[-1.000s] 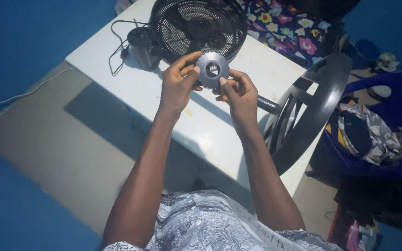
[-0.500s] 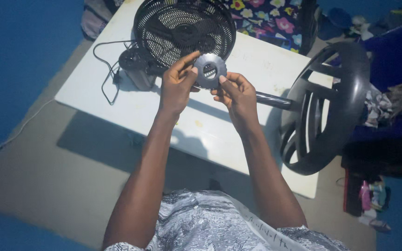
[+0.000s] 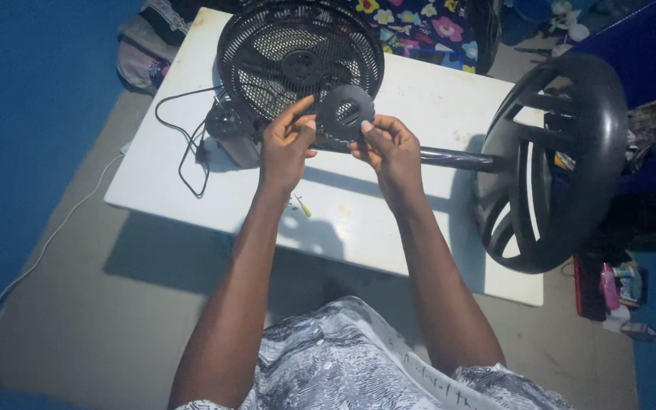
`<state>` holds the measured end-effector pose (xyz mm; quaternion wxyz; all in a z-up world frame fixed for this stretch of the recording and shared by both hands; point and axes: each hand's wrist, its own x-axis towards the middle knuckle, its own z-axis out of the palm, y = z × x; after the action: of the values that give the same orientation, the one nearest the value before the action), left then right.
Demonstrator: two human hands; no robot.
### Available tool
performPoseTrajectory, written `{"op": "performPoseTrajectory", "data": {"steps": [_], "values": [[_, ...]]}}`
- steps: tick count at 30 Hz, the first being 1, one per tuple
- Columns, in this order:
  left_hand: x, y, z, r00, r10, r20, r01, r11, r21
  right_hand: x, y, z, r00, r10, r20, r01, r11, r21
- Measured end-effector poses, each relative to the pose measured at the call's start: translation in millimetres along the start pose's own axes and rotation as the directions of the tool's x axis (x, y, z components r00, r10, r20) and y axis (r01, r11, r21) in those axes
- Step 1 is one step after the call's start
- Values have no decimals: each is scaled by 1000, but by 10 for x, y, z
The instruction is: The person disassembles a standing electric fan on a white table. They remove the front grille, the fan blades, and the rear grille, then detach the motor housing from the stand. The parts are placed on the table as they are removed.
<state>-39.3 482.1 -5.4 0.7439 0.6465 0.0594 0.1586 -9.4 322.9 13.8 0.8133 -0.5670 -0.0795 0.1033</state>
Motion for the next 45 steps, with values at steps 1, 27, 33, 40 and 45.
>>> {"op": "performPoseTrajectory", "data": {"steps": [1,27,33,40,45], "values": [[41,-31,-21,1000,-3,-1,3,1000,17,67,12,-9,1000,-3,-4,3,1000,9],[949,-382,-410,984,-36,-172,61,988,142,2904,2064,-366,888,414,-199,-445,884,-146],[970,-381,-379,979,-91,-183,120,980,157,3133,2337,-367,807,493,-324,-568,799,-197],[944,-275,-354,980,-61,-191,116,949,292,3234,2543,-387,835,486,-259,-527,841,-120],[959,-276,-338,978,-71,-194,126,949,289,3256,2600,-399,810,525,-261,-540,841,16]]}}
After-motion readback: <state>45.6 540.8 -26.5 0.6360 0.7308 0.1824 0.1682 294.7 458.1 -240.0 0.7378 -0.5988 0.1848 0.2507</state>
